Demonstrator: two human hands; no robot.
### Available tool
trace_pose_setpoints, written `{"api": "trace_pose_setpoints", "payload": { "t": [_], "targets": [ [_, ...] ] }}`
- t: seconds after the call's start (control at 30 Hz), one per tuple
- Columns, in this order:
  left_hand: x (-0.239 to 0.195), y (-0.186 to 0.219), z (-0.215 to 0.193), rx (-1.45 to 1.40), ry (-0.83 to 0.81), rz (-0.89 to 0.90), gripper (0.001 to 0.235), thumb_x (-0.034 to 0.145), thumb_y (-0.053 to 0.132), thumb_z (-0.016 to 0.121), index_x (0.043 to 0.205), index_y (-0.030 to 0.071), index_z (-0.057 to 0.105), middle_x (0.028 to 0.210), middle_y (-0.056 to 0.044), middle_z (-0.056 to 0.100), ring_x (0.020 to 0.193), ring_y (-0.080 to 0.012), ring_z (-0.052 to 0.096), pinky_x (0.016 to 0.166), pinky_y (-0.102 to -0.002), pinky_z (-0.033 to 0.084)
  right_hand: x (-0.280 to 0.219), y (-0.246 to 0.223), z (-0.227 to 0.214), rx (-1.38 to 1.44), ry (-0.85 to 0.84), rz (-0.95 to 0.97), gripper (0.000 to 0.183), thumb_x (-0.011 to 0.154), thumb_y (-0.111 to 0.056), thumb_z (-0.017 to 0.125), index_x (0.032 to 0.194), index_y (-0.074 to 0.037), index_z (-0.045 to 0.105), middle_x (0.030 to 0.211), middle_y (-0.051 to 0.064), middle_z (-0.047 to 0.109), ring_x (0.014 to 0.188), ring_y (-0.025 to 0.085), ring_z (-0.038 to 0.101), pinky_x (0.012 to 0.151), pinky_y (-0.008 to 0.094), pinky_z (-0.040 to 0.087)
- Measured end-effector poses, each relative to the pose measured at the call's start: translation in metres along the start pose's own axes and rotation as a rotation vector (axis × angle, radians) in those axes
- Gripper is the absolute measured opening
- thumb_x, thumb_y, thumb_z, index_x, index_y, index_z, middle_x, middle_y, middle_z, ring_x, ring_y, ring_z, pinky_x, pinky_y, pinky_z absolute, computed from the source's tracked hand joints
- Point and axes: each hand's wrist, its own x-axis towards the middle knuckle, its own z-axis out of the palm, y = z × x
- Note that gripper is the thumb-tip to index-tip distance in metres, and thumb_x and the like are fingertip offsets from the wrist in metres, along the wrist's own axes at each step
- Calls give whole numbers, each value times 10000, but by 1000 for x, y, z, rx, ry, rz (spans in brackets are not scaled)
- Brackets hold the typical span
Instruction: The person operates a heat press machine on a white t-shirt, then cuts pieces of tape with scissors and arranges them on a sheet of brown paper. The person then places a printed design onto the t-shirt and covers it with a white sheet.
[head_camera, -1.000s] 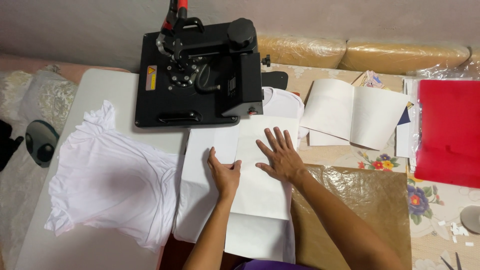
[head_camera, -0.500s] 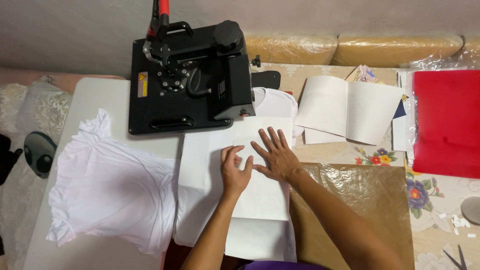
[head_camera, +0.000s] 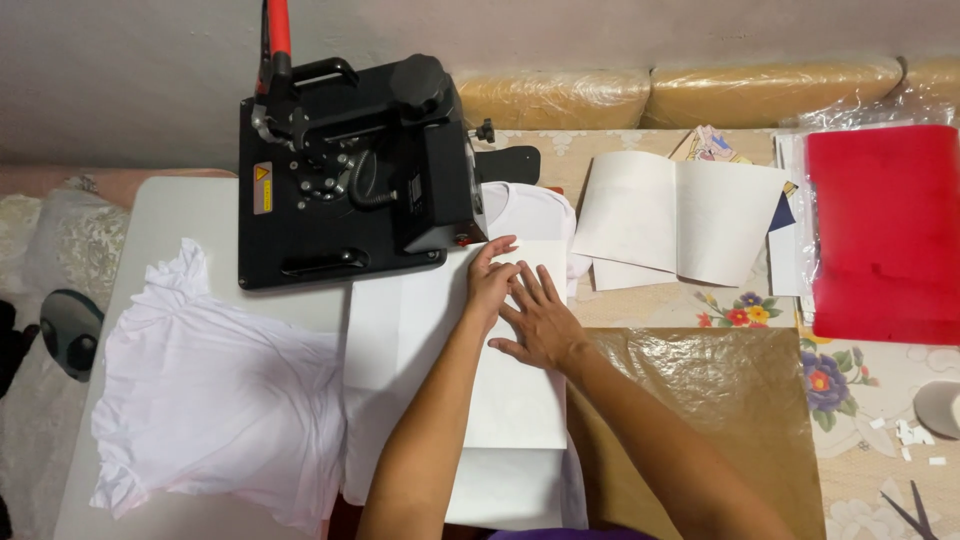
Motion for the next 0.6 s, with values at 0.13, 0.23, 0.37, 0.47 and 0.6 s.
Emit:
{"api": "trace_pose_setpoints", "payload": {
  "t": [0.13,0.23,0.37,0.47,0.6],
  "targets": [
    [7,-7,-9,71,6,69,649,915,-95,646,1533,101,653,1409,-143,721,810,-117,623,622,-218,517,-5,-2,-13,3,-10,4,878,1068,-857,138,1819,-406,204,1915,128,158,1774,431,-51,1410,617,-86],
    [20,-26,-16,177,59,159,625,930,-86,670,1514,135,656,1330,-105,807,784,-79,622,659,-216,504,-6,-3,-15,19,-9,-1,877,1070,-854,138,1826,-413,176,1926,122,107,1772,420,-69,1407,617,-84],
    [29,-30,-11,292,128,191,490,970,71,770,1446,163,698,1193,-60,863,758,-99,698,668,-240,536,-7,-3,-18,22,1,-8,873,1075,-844,145,1827,-400,170,1924,135,102,1771,432,-55,1408,632,-74],
    [27,-18,-6,448,183,191,427,969,170,826,1386,179,738,1145,-27,869,718,-138,722,631,-268,549,-4,-2,-10,22,18,-12,868,1074,-842,135,1823,-405,163,1926,132,95,1771,432,-43,1408,633,-71],
    [23,-10,4,687,95,333,438,940,202,838,1363,177,731,1101,-16,806,833,-218,710,755,-355,583,-4,-2,-8,12,39,-22,878,1069,-854,143,1822,-404,157,1924,120,99,1771,419,-8,1415,628,-69]
  ]
}}
